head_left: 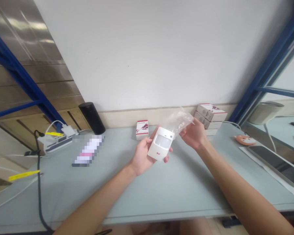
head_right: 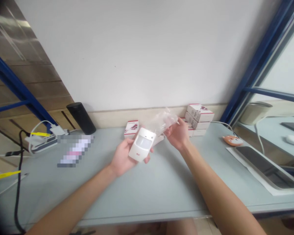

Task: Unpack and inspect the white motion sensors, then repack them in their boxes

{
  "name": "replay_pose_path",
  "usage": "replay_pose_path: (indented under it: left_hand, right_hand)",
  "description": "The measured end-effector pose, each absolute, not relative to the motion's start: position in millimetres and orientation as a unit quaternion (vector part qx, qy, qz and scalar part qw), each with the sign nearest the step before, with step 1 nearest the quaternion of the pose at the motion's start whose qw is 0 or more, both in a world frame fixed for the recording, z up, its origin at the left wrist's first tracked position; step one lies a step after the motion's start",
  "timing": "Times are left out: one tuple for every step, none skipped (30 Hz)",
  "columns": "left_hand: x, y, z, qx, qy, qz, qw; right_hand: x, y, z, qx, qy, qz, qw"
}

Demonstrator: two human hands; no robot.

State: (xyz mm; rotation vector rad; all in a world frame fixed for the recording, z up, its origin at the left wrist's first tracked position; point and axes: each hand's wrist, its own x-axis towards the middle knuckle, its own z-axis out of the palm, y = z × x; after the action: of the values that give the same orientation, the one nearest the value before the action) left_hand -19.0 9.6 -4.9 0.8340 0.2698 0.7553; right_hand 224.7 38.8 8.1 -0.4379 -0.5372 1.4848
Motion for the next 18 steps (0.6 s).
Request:
replay_pose_path:
  left_hand:
    - [-19,10,-5,0.390,0.126,0.364,0.836]
    - [-19,10,-5,0.388,0.125,0.371,0.835]
    - [-19,10,-5,0.387,0.124,0.378,0.832]
    - [-19,10,-5,0.388,0.124,0.386,0.828]
    - [-19,10,-5,0.391,0.125,0.394,0.822]
    - [-19,10,-5,0.395,0.126,0.403,0.816]
    - [-19,10,-5,0.401,0.130,0.409,0.809]
    - [-19,10,-5,0.408,0.135,0.412,0.803]
    - [-19,10,-5,0.418,0.142,0.409,0.798]
    - [-20,10,-5,0.428,0.152,0.404,0.794]
    - [-20,10,-5,0.439,0.162,0.399,0.789]
    - [-20,11,-6,0.447,0.172,0.397,0.783]
    - [-19,11,-7,0.455,0.181,0.396,0.777]
    - [-19,11,-8,0.461,0.188,0.399,0.770]
    - [-18,12,-10,0.466,0.196,0.404,0.763]
    - [-18,12,-11,0.470,0.203,0.410,0.755]
    - [-18,13,-13,0.474,0.211,0.417,0.746]
    - [-17,13,-14,0.478,0.219,0.425,0.737]
  right_hand:
    - [223,38,9,-0.197,-0.242,0.663,0.680]
    - [220,36,10,-0.201,-0.249,0.665,0.675]
    - [217,35,11,-0.206,-0.263,0.666,0.667]
    - [213,32,12,-0.215,-0.284,0.668,0.654]
    - [209,30,13,-0.225,-0.312,0.668,0.637]
    - [205,27,14,-0.237,-0.346,0.666,0.618]
    - [200,24,14,-0.247,-0.382,0.665,0.592]
    - [196,21,14,-0.254,-0.420,0.667,0.561]
    - [191,18,14,-0.256,-0.457,0.671,0.524]
    - [187,15,13,-0.254,-0.493,0.676,0.485]
    - [183,13,12,-0.249,-0.523,0.680,0.449]
    - [179,11,12,-0.245,-0.546,0.683,0.420]
    - [176,10,11,-0.242,-0.560,0.682,0.404]
    - [174,9,10,-0.242,-0.569,0.677,0.400]
    - [172,9,10,-0.243,-0.572,0.671,0.405]
    - [171,9,9,-0.241,-0.570,0.668,0.412]
    - [170,10,9,-0.238,-0.566,0.668,0.420]
    - [170,10,9,-0.232,-0.561,0.670,0.427]
